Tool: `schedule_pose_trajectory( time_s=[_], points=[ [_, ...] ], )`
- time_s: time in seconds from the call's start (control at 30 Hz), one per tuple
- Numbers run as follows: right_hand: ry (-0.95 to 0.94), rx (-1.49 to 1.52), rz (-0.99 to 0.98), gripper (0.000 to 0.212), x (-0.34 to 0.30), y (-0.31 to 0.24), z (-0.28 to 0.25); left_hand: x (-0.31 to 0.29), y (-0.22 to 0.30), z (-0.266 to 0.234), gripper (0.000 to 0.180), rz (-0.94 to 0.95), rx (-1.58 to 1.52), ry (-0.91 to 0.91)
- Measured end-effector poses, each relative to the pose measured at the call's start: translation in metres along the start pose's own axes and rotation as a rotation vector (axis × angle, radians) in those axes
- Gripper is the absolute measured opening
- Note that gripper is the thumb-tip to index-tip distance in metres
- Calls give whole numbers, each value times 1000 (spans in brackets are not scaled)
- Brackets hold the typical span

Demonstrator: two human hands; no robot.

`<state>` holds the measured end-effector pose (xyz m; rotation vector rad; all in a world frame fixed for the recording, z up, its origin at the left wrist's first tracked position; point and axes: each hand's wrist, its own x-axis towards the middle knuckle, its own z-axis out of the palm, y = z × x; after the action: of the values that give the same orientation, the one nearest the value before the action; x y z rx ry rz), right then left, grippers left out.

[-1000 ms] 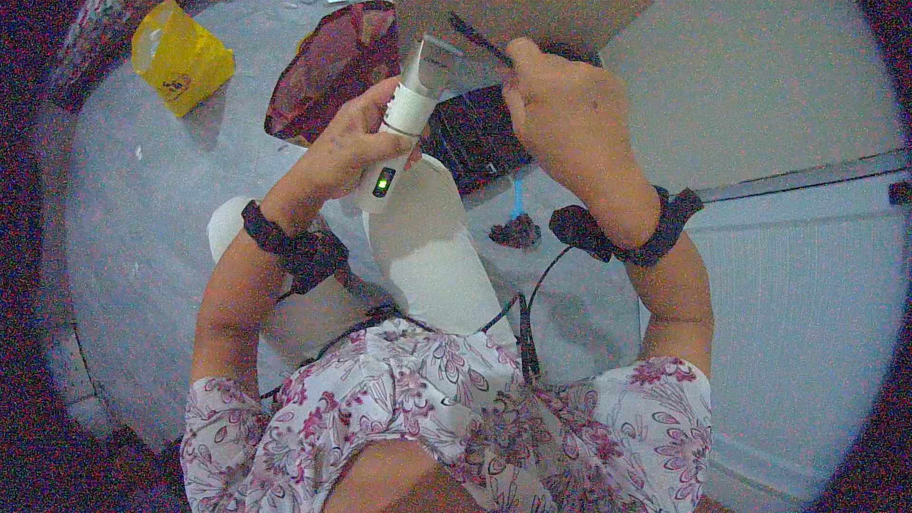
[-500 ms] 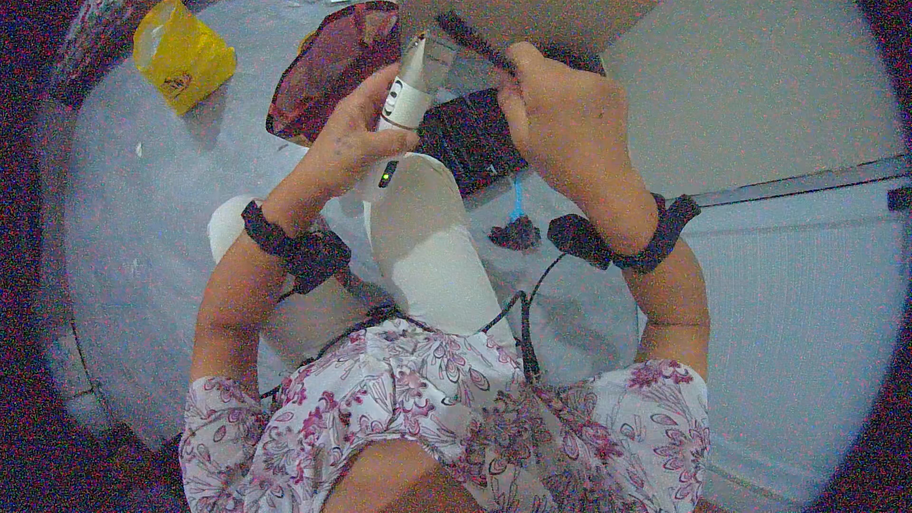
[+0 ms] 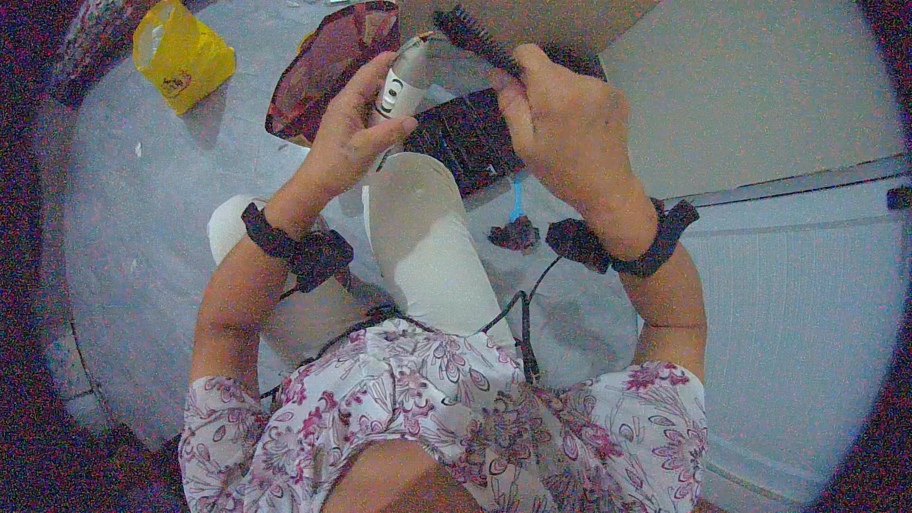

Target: The person cleans a black hair clipper with a comb, then switches to a white hair clipper. They clean the white clipper with the comb and a small brush, then apply oil from a small bottle to the blades.

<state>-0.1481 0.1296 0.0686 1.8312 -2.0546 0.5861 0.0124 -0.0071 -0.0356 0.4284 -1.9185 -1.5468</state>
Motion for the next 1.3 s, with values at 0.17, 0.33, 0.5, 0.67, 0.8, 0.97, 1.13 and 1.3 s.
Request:
schedule_pose_trajectory(
  time_s=[0.17,0.33,0.5,0.67,0.8,0.97,1.13,1.3],
  points=[
    [-42,103,-17,17,-3,-7,4,-1,2,-1,67,70,231,93],
    [-51,17,4,19,-1,-5,11,-1,8,-2,62,212,413,179],
    [16,80,22,21,0,1,4,-1,11,-4,59,198,667,227],
    [-52,58,-26,19,1,-1,6,4,3,-3,55,362,676,284],
    [46,181,36,26,11,19,10,13,-3,-3,44,179,264,273],
    [-61,286,270,25,3,75,27,26,-2,-7,26,-199,-364,71],
    [-187,158,359,33,-15,143,90,35,12,-8,23,-362,-585,-39],
    [-299,146,613,37,-65,200,148,40,25,-14,29,-466,-653,6]
  ],
)
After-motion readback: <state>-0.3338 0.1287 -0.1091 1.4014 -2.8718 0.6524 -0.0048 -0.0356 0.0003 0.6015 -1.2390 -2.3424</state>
